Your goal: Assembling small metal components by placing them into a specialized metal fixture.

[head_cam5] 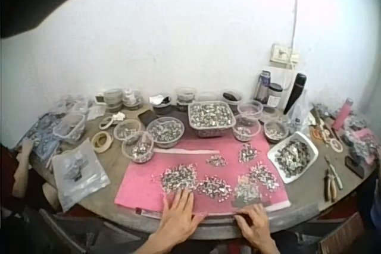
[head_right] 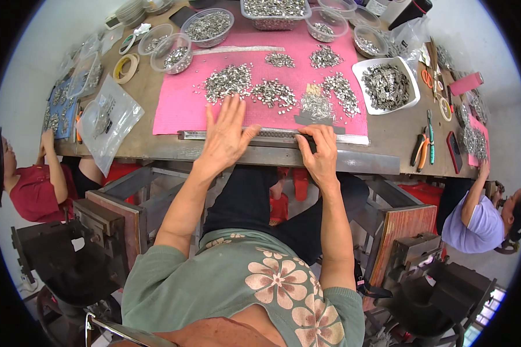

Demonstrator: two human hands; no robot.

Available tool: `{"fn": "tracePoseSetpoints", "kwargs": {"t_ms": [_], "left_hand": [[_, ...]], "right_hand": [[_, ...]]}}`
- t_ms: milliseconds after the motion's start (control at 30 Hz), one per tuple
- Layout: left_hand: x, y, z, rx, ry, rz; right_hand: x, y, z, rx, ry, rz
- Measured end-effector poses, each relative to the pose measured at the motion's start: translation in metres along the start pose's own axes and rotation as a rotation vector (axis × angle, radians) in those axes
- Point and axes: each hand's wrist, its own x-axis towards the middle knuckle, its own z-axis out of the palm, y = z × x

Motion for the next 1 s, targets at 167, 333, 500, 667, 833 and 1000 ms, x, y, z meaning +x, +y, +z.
{"fn": "tracePoseSetpoints", "kwargs": {"t_ms": [167,333,500,667,833,1000], "left_hand": [[-0.007,0.010,0.000,-0.204,-0.110,0.177],[0.010,-0.018,-0.009,-0.072,-0.005,0.047],[-0.002,-0.014,-0.015,-0.046,-0.099,0.178],[-0.014,-0.032,-0.028,-0.293,-0.031,0.156],[0.010,-0.048,-0.026,-0.239,0.313,0.015],[0.024,-0.057,-0.019,-0.194,0.307,0.009]], "right_hand": [[0.000,0.000,-0.002,0.013,0.003,0.017],[0.001,0.000,-0.002,0.037,-0.001,0.038],[0.001,0.001,-0.001,0.050,0.013,0.021],[0.021,-0.005,0.002,0.015,-0.017,-0.048],[0.061,-0.022,0.044,0.000,-0.086,-0.244],[0.072,-0.025,0.077,-0.104,-0.195,-0.302]]}}
